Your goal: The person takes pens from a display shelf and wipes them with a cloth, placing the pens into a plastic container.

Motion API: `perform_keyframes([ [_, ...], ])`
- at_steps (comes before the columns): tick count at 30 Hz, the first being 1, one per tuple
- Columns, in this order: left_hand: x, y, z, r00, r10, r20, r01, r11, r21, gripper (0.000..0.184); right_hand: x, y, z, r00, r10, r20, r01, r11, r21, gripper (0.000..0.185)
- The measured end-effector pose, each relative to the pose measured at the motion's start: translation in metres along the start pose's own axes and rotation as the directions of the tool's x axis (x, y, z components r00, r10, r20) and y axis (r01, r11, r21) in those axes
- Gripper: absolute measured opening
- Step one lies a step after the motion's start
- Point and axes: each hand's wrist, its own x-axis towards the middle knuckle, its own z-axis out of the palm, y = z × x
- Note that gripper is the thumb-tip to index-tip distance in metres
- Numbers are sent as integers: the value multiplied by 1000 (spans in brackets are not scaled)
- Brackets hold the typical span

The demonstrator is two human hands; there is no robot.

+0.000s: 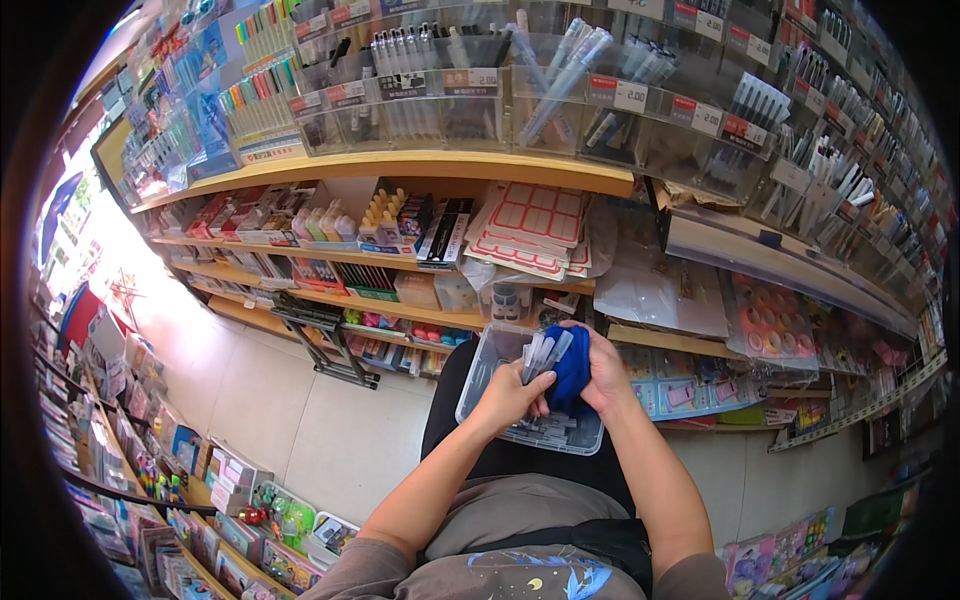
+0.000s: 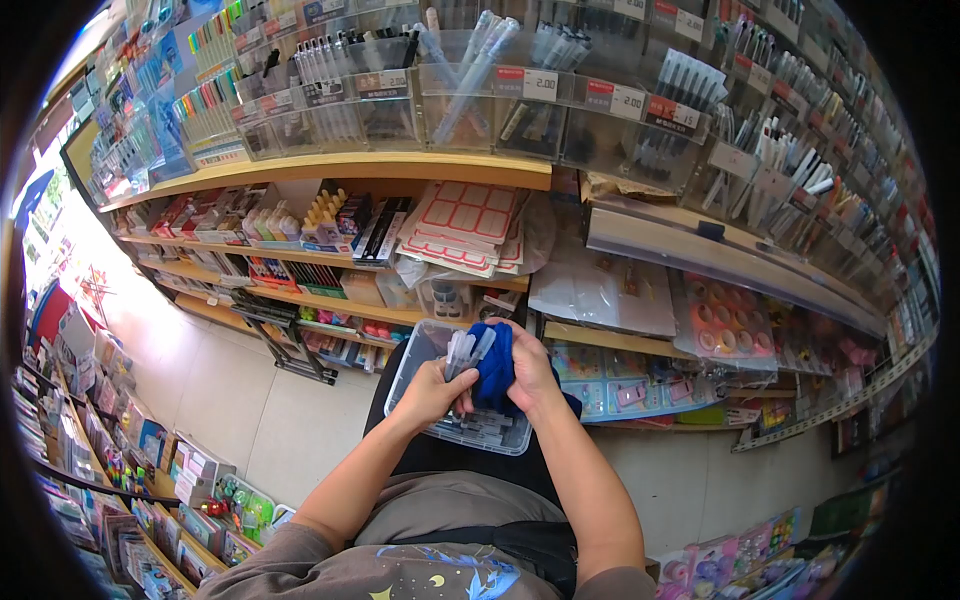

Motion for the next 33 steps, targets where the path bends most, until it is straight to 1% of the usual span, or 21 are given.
perform_keyframes([
  [2,0,0,0,1000,3,-15,-4,1000,-14,17,-1,0,2,998,-3,70,9,996,-84,22],
  [5,1,-4,-2,1000,4,-30,-4,1000,-12,17,-3,4,2,995,15,103,4,985,-175,29],
  [6,1,-6,-2,999,4,-37,-4,1000,-4,17,-6,2,7,995,36,88,-17,979,-203,28],
  [9,-1,-5,0,997,26,-71,-27,1000,-10,17,-5,6,9,996,21,82,11,933,-360,26],
  [13,0,-5,2,993,65,-96,-69,997,-32,20,-4,10,12,995,-100,3,95,933,-348,26],
  [15,2,-2,0,993,25,-119,-35,996,-76,23,0,10,6,984,-171,-49,157,964,-214,25],
  [16,3,0,-1,992,4,-129,-17,995,-100,25,2,11,1,977,-202,-68,184,960,-212,25],
  [19,12,-11,-7,986,33,-162,-63,982,-179,28,1,10,3,980,-195,-37,183,958,-220,25],
  [20,9,-7,-5,976,46,-211,-92,973,-213,27,2,12,5,976,-217,-18,205,942,-265,23],
  [23,7,-7,-8,941,98,-323,-158,974,-164,26,-4,9,13,995,-97,9,94,924,-371,23],
  [24,5,-5,-9,936,109,-335,-176,968,-177,24,-3,14,11,996,-75,41,86,897,-433,21],
  [25,4,-4,-8,928,107,-358,-182,966,-184,23,-1,21,6,992,-75,105,115,876,-468,20],
  [27,2,-2,-8,910,103,-402,-196,961,-197,22,-8,21,13,989,4,151,86,807,-584,19],
  [28,2,-1,-7,916,126,-380,-205,963,-174,21,-5,27,7,987,-12,161,112,769,-629,20],
  [30,1,0,-7,927,168,-335,-223,966,-132,20,-8,23,12,987,2,159,97,787,-609,21],
  [31,1,-1,-6,919,184,-349,-247,958,-146,19,-9,21,14,987,9,158,89,796,-599,21],
  [33,1,-2,-5,901,215,-376,-296,939,-173,18,-5,30,4,978,20,208,115,782,-613,21],
])
